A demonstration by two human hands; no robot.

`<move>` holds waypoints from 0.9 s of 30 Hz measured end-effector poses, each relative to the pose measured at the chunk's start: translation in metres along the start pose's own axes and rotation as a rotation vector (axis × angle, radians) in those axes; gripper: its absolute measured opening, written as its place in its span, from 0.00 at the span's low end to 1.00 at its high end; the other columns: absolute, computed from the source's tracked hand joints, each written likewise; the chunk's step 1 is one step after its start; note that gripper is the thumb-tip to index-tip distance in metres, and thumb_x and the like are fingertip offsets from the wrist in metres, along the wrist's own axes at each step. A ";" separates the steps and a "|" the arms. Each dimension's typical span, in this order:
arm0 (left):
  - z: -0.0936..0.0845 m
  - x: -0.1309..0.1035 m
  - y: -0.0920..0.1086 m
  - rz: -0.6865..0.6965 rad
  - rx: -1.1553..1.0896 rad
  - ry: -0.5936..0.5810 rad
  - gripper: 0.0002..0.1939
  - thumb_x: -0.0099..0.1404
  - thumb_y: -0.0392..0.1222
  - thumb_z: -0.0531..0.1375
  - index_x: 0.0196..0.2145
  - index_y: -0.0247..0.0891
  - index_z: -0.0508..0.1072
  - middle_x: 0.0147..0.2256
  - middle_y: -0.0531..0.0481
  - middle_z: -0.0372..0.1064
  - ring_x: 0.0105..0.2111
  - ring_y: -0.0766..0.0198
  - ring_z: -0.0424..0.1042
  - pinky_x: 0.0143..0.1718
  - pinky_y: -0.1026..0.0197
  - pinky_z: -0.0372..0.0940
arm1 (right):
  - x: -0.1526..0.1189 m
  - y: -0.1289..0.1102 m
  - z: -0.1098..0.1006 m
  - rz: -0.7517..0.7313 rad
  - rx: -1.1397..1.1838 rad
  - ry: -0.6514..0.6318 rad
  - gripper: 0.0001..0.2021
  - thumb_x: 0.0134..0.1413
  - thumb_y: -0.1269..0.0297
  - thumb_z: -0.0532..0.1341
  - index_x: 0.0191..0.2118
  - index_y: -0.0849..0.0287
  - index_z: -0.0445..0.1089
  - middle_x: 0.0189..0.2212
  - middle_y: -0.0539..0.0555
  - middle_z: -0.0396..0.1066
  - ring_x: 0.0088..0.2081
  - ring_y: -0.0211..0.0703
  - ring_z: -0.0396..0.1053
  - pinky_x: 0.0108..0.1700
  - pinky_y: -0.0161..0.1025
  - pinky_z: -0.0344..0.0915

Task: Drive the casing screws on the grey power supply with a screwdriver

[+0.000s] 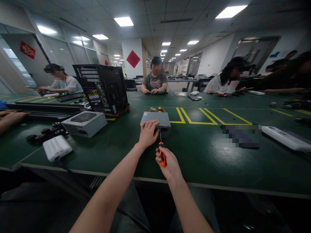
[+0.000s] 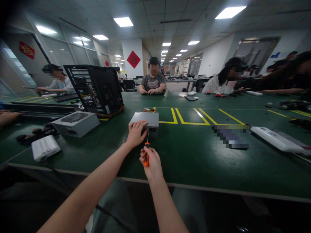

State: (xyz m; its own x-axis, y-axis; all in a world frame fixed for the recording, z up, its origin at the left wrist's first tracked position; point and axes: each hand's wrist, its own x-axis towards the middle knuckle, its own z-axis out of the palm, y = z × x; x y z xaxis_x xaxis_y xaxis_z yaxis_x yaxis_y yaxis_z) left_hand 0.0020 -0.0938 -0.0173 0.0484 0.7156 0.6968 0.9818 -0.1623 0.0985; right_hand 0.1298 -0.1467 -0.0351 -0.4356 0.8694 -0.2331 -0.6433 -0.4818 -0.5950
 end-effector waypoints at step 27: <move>0.002 0.001 0.000 -0.009 -0.002 -0.018 0.19 0.61 0.40 0.51 0.51 0.44 0.60 0.52 0.50 0.60 0.52 0.58 0.56 0.52 0.53 0.46 | -0.006 -0.002 0.003 0.041 0.004 -0.037 0.07 0.48 0.68 0.57 0.32 0.65 0.70 0.25 0.54 0.68 0.25 0.34 0.66 0.25 0.31 0.64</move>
State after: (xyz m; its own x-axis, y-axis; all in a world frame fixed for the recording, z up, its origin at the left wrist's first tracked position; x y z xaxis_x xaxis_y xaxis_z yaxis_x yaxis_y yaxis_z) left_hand 0.0019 -0.0919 -0.0180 0.0428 0.7293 0.6829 0.9819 -0.1571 0.1062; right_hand 0.1318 -0.1509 -0.0307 -0.4850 0.8442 -0.2284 -0.6271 -0.5177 -0.5820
